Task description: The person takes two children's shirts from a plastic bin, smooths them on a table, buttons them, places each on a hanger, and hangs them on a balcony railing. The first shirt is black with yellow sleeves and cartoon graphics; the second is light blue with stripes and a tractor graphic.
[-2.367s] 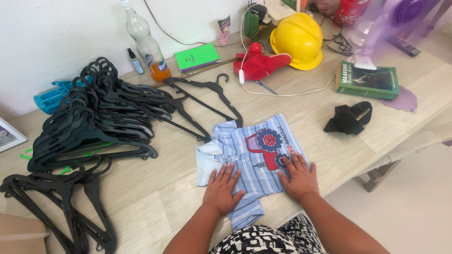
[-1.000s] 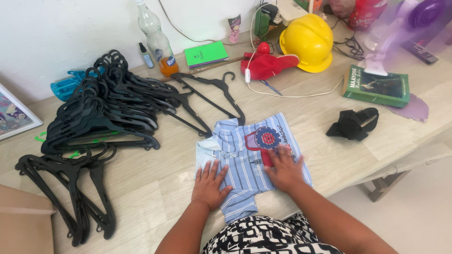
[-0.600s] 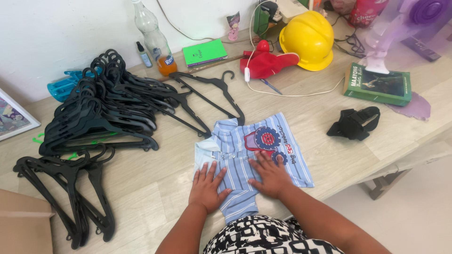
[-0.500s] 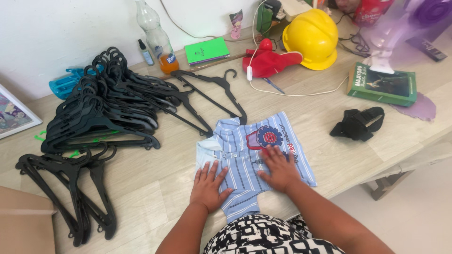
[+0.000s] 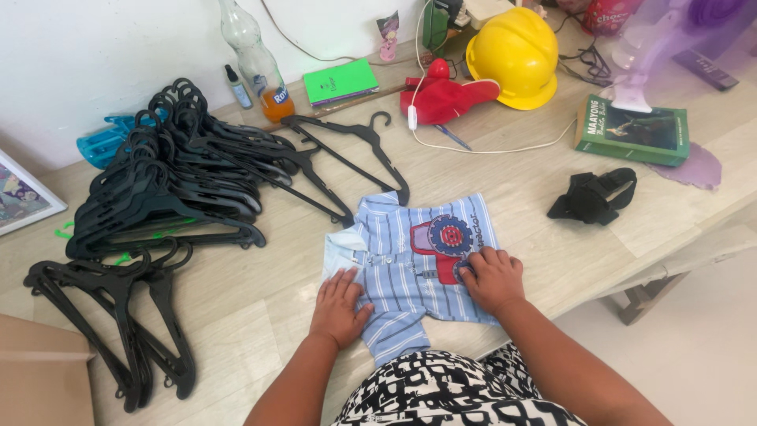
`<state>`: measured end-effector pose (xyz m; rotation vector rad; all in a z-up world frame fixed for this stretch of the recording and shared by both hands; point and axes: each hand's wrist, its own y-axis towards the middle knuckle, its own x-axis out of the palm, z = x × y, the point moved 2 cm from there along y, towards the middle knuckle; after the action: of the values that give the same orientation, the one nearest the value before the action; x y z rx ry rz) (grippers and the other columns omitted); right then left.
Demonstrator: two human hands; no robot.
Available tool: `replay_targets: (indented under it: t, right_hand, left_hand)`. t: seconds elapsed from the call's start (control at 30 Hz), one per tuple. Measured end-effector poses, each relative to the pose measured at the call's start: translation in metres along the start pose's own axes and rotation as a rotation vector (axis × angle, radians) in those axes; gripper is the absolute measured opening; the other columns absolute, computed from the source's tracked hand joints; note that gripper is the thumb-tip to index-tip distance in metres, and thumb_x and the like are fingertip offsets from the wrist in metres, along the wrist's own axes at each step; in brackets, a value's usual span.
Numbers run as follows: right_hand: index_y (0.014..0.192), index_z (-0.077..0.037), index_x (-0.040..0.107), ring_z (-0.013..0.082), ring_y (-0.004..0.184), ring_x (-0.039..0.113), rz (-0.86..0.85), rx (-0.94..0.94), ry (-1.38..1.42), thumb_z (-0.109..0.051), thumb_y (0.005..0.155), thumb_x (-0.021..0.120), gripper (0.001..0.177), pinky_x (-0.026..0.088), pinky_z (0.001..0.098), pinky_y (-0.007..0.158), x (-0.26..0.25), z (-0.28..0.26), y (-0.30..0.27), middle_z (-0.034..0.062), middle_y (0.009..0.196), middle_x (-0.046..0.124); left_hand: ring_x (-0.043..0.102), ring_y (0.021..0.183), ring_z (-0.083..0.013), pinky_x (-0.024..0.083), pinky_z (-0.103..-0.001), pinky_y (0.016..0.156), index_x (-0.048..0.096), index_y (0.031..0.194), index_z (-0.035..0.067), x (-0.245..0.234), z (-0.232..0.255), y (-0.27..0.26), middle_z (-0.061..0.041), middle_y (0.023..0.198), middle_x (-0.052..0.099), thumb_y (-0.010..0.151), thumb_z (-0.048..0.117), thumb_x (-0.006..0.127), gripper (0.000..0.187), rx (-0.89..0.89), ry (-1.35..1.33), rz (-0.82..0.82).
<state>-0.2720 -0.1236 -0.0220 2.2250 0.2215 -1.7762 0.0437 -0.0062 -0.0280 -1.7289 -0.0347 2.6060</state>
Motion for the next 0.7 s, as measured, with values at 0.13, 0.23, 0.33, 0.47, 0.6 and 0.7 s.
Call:
replay_targets:
  t: [0.13, 0.23, 0.33, 0.47, 0.6, 0.7]
  right_hand:
    - [0.099, -0.02, 0.071, 0.0246, 0.114, 0.055, -0.034, 0.031, 0.026, -0.045, 0.092, 0.058, 0.029, 0.034, 0.0517, 0.103, -0.016, -0.007, -0.014, 0.001, 0.114, 0.063]
    - [0.097, -0.018, 0.072, 0.0249, 0.114, 0.055, -0.089, 0.057, 0.028, -0.045, 0.094, 0.057, 0.031, 0.033, 0.0548, 0.107, -0.021, -0.006, -0.02, 0.0015, 0.112, 0.063]
    - [0.096, -0.017, 0.073, 0.0242, 0.116, 0.056, -0.128, 0.055, -0.011, -0.045, 0.092, 0.058, 0.031, 0.029, 0.0599, 0.113, -0.026, -0.009, -0.022, 0.0017, 0.112, 0.064]
    - [0.105, -0.018, 0.072, 0.0223, 0.121, 0.057, -0.281, 0.098, -0.074, -0.043, 0.095, 0.057, 0.03, 0.025, 0.0638, 0.118, -0.036, -0.014, -0.011, 0.0015, 0.116, 0.065]
    - [0.114, -0.016, 0.069, 0.023, 0.128, 0.054, -0.217, 0.019, -0.031, -0.041, 0.093, 0.06, 0.035, 0.028, 0.0627, 0.116, -0.03, -0.029, 0.002, 0.005, 0.126, 0.063]
    - [0.127, -0.013, 0.064, 0.0311, 0.141, 0.044, -0.015, -0.264, 0.196, -0.035, 0.087, 0.062, 0.046, 0.029, 0.0566, 0.117, -0.01, -0.049, 0.005, 0.013, 0.147, 0.054]
  left_hand:
    - [0.032, 0.144, -0.0335, 0.022, -0.049, 0.116, 0.064, 0.105, 0.012, -0.011, 0.009, -0.02, -0.012, 0.154, 0.042, 0.086, 0.048, 0.064, 0.041, 0.003, 0.001, 0.004]
    - [0.041, 0.133, -0.0342, 0.028, -0.048, 0.108, 0.064, 0.104, 0.012, -0.018, 0.018, -0.04, -0.013, 0.145, 0.048, 0.084, 0.048, 0.066, 0.042, 0.013, 0.029, -0.032]
    - [0.046, 0.122, -0.0334, 0.033, -0.047, 0.101, 0.065, 0.105, 0.012, -0.021, 0.031, -0.057, -0.014, 0.136, 0.052, 0.085, 0.048, 0.066, 0.041, -0.008, 0.029, -0.058]
    - [0.051, 0.12, -0.0288, 0.036, -0.044, 0.103, 0.067, 0.1, 0.013, -0.026, 0.046, -0.052, -0.009, 0.128, 0.057, 0.089, 0.047, 0.065, 0.036, -0.138, -0.028, -0.123]
    - [0.051, 0.126, -0.0318, 0.035, -0.048, 0.107, 0.069, 0.111, 0.012, -0.027, 0.055, -0.023, -0.012, 0.132, 0.057, 0.087, 0.039, 0.069, 0.036, -0.041, -0.094, 0.064]
    - [0.041, 0.14, -0.0346, 0.028, -0.051, 0.113, 0.065, 0.126, 0.014, -0.018, 0.067, 0.0, -0.016, 0.148, 0.047, 0.088, 0.039, 0.069, 0.046, 0.113, -0.092, 0.088]
